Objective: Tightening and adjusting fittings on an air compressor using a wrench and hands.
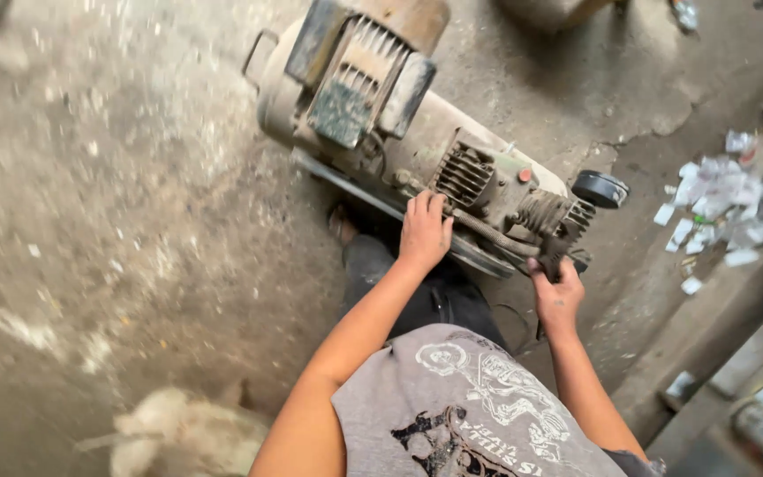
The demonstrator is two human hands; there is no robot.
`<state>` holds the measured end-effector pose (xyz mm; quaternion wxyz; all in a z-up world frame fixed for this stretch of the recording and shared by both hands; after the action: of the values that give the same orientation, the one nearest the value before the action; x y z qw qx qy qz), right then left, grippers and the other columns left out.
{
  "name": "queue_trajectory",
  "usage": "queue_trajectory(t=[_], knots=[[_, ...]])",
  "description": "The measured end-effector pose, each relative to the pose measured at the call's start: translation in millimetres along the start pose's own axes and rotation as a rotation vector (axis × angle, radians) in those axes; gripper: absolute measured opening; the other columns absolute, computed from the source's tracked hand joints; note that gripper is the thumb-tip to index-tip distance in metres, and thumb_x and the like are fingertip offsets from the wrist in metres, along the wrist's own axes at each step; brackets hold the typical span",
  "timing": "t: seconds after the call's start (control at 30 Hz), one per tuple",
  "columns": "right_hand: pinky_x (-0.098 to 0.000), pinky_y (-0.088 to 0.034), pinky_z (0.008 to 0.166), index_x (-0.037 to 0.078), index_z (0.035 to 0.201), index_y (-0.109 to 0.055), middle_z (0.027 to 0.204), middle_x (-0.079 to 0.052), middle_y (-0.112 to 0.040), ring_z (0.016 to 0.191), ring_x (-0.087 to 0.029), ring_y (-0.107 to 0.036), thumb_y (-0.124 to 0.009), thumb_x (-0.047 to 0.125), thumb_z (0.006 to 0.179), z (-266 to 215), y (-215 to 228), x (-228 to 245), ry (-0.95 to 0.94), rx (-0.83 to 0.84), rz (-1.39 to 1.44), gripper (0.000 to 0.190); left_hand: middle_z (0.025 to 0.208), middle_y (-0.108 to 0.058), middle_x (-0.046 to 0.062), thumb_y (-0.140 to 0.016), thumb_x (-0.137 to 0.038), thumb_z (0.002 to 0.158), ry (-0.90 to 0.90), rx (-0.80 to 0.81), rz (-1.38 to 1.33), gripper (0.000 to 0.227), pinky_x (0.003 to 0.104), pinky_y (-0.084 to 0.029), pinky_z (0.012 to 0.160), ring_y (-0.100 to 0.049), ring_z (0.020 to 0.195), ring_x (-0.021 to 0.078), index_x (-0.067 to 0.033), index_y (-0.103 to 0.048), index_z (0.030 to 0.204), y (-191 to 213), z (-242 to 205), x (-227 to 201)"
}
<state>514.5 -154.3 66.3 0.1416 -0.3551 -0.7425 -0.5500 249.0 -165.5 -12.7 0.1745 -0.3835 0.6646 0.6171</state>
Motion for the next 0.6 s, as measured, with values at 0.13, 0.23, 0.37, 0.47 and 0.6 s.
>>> queue_trajectory(t=[0.13, 0.23, 0.37, 0.47, 0.6], knots=[[-0.0410, -0.050, 0.063, 0.004, 0.089, -0.065, 0.072, -0.013, -0.062, 0.066, -0.026, -0.061, -0.081, 0.026, 0.100, -42, 0, -75, -0.204, -0.192, 0.085, 0.029, 0.133, -0.052, 0.018, -0.079, -0.023, 0.085, -0.408, 0.187, 0.201, 0.043, 0.047, -0.049, 0.100, -0.053, 0.125, 0.0377, -0.0118, -0.063, 0.124, -6, 29, 36], [-0.0395, -0.045, 0.064, 0.004, 0.091, -0.069, 0.072, -0.011, -0.061, 0.073, -0.019, -0.055, -0.082, 0.022, 0.099, -102, -25, -123, -0.298, -0.395, 0.019, 0.024, 0.131, -0.054, 0.014, -0.083, -0.029, 0.079, -0.710, 0.183, 0.238, 0.042, 0.045, -0.048, 0.098, -0.054, 0.123, 0.0343, -0.0176, -0.065, 0.115, -9, 51, 58], [-0.0375, -0.042, 0.055, 0.007, 0.086, -0.068, 0.065, -0.009, -0.057, 0.061, -0.021, -0.054, -0.081, 0.030, 0.092, -187, -92, -189, -0.559, -0.417, 0.016, 0.027, 0.133, -0.056, 0.016, -0.086, -0.031, 0.075, -0.961, 0.158, 0.212, 0.038, 0.049, -0.044, 0.106, -0.053, 0.127, 0.0350, -0.0155, -0.069, 0.106, 1, 68, 52], [-0.0461, -0.045, 0.074, -0.005, 0.114, -0.063, 0.099, -0.024, -0.059, 0.091, -0.036, -0.056, -0.079, 0.038, 0.090, -223, -140, -195, -0.764, -0.288, 0.098, 0.052, 0.135, -0.056, 0.018, -0.083, -0.027, 0.079, -1.098, 0.082, 0.141, 0.032, 0.050, -0.040, 0.109, -0.052, 0.131, 0.0363, -0.0130, -0.066, 0.102, 11, 73, 39], [-0.0587, -0.048, 0.103, -0.009, 0.134, -0.065, 0.131, -0.032, -0.067, 0.130, -0.046, -0.057, -0.083, 0.049, 0.081, -220, -194, -251, -0.898, 0.029, 0.002, 0.081, 0.158, -0.042, 0.012, -0.083, -0.046, 0.082, -1.127, 0.464, 0.417, 0.069, 0.054, -0.016, 0.128, -0.025, 0.155, 0.0300, -0.0187, -0.054, 0.138, 8, 102, 23]])
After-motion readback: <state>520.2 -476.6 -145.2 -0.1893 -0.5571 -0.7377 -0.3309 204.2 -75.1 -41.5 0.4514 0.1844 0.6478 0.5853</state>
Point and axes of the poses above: each hand's wrist, its own z-axis towards the middle knuckle, its own y-axis out of the back of the hand, x = y × z, the point moved 1 cm from there along z, towards the middle knuckle
